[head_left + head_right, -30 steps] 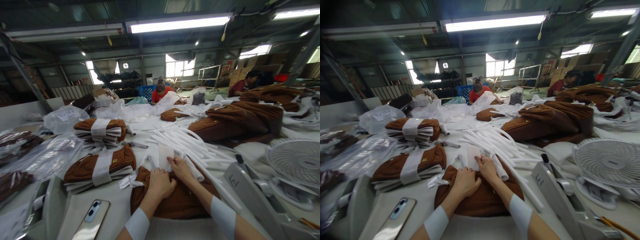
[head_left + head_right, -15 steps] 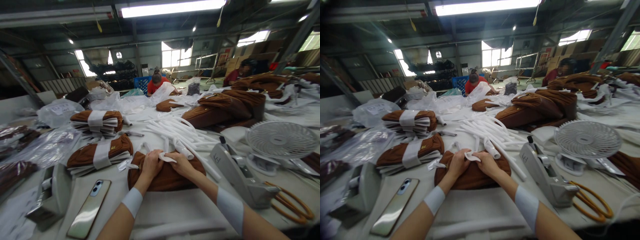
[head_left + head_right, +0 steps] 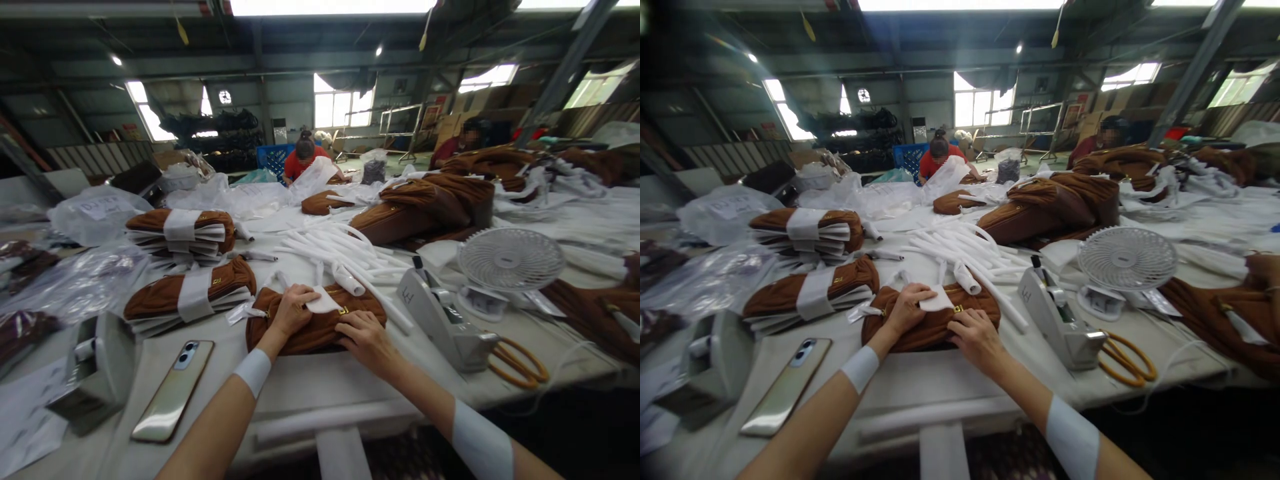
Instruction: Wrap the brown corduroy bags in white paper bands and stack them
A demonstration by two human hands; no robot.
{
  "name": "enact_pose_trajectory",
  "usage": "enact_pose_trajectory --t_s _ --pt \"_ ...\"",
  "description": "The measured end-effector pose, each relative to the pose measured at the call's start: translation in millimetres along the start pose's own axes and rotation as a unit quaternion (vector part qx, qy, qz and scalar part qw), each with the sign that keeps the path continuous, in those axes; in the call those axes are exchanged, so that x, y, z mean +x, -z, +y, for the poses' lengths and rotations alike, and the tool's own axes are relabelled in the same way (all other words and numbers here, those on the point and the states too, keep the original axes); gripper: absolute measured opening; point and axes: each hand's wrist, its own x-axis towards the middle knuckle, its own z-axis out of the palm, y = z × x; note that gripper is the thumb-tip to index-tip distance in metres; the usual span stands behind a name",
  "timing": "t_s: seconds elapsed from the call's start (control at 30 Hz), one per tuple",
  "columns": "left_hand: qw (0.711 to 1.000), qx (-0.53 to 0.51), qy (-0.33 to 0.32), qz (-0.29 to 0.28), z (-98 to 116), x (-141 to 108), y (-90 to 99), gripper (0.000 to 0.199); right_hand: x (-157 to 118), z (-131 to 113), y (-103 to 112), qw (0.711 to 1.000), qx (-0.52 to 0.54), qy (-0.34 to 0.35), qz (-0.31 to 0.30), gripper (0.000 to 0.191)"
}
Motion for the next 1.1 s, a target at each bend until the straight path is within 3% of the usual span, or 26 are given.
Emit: enact_pose_trajectory --t_s 0.1,0.2,0.37,0.5,0.6,0.73,0.87,1.1 --pt "0.999 0.014 -0.034 -0.026 13 -5 8.3 0.031 6 1 -10 0.999 -0.003 -0.044 0.003 0.015" --pt "0.995 0.033 -0.069 -0.067 27 -13 15.4 0.019 5 -3 -7 0.998 0.008 -0.069 0.011 0.013" --pt "0.99 0.065 -0.081 -0.099 32 -22 16.9 0.033 -30 -26 22 0.995 0.062 -0.001 0.072 0.017" --pt "0.988 0.077 -0.085 -0.101 29 -23 14.9 0.033 -75 -46 24 0.993 0.086 0.071 -0.027 0.028" --pt "0.988 0.084 -0.088 -0.098 30 -23 16.3 0.033 -91 -54 19 0.992 0.073 0.072 -0.073 0.019" --pt "0.986 0.092 -0.093 -0.1 31 -24 19.5 0.032 -83 -64 37 0.987 0.097 0.058 -0.113 0.019" --pt "0.985 0.096 -0.096 -0.108 29 -24 20.2 0.032 -56 -69 50 0.988 0.121 -0.005 -0.094 0.024" --pt "0.98 0.112 -0.108 -0.124 31 -22 22.6 0.031 -29 -57 14 0.983 0.07 -0.043 -0.162 0.017"
